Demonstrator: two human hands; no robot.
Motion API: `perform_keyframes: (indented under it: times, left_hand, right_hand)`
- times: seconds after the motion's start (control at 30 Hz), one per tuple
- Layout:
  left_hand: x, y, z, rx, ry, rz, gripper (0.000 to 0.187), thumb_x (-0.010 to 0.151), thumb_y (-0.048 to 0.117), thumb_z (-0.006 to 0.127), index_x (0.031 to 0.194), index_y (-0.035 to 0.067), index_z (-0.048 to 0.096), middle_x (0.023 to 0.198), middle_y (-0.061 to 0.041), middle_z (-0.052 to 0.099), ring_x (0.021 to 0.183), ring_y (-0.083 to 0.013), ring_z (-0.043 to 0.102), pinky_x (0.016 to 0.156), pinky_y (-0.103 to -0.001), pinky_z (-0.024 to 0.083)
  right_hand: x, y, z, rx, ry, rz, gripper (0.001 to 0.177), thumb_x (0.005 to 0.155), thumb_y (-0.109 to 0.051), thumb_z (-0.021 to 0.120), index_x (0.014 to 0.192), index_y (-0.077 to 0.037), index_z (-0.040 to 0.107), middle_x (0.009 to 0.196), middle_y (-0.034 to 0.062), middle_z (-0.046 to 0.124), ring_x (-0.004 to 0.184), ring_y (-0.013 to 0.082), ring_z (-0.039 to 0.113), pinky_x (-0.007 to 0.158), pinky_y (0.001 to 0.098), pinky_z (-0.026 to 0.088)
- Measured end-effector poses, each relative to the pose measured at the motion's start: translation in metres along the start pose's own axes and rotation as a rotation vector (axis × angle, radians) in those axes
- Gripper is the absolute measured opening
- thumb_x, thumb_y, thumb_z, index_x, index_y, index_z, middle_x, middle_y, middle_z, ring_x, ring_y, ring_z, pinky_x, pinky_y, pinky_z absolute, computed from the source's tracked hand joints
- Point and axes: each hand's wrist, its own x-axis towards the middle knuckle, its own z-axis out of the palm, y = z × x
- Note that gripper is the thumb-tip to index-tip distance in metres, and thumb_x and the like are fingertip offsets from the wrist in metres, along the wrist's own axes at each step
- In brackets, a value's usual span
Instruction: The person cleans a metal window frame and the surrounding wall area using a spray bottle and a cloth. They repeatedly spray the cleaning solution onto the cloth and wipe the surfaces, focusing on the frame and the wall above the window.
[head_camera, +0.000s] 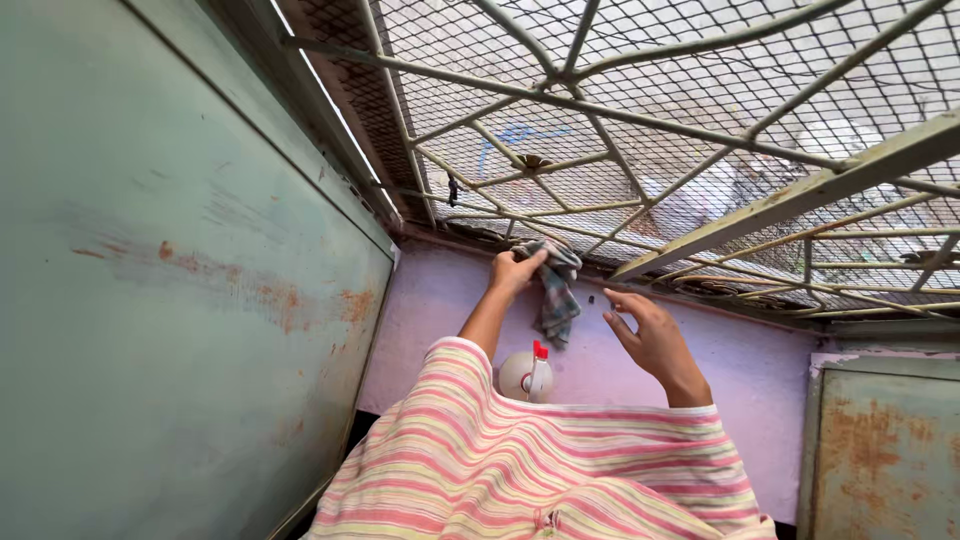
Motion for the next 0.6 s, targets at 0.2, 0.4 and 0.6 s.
perform_keyframes:
  times: [0.2, 0.4, 0.6]
  left_hand:
    - [0.004, 0.001, -0.016, 0.257, 0.177, 0.185, 0.036, 0.083, 0.036, 0.083, 0.087, 0.000, 0.078, 0.078, -0.010, 0.077, 0.064, -0.0153, 0.067, 0.062, -0.036, 0.053]
    - [-0.007, -0.018, -0.006, 0.120, 0.366, 0.247, 0.035, 0.084, 0.035, 0.080, 0.081, 0.001, 0.074, 0.068, -0.007, 0.069, 0.060, -0.0136, 0.056, 0.059, -0.037, 0.049]
    - [-0.003, -0.036, -0.022, 0.152, 0.533, 0.121, 0.052, 0.092, 0.043, 0.077, 0.072, -0.004, 0.067, 0.061, -0.008, 0.059, 0.061, -0.0153, 0.042, 0.058, -0.039, 0.041]
  right_hand:
    - [-0.014, 0.035, 0.016, 0.054, 0.024, -0.012, 0.044, 0.099, -0.028, 0.063, 0.137, -0.004, 0.063, 0.120, 0.0165, 0.074, 0.102, 0.0274, 0.073, 0.087, 0.0382, 0.055]
    - [-0.019, 0.028, 0.003, 0.028, 0.002, 0.086, 0.042, 0.097, -0.030, 0.063, 0.132, -0.007, 0.067, 0.117, 0.0168, 0.074, 0.101, 0.0285, 0.074, 0.083, 0.0383, 0.056]
    - [-0.010, 0.030, 0.004, 0.054, 0.026, 0.060, 0.038, 0.103, -0.031, 0.059, 0.129, -0.006, 0.068, 0.116, 0.0171, 0.075, 0.108, 0.0316, 0.073, 0.090, 0.0386, 0.056]
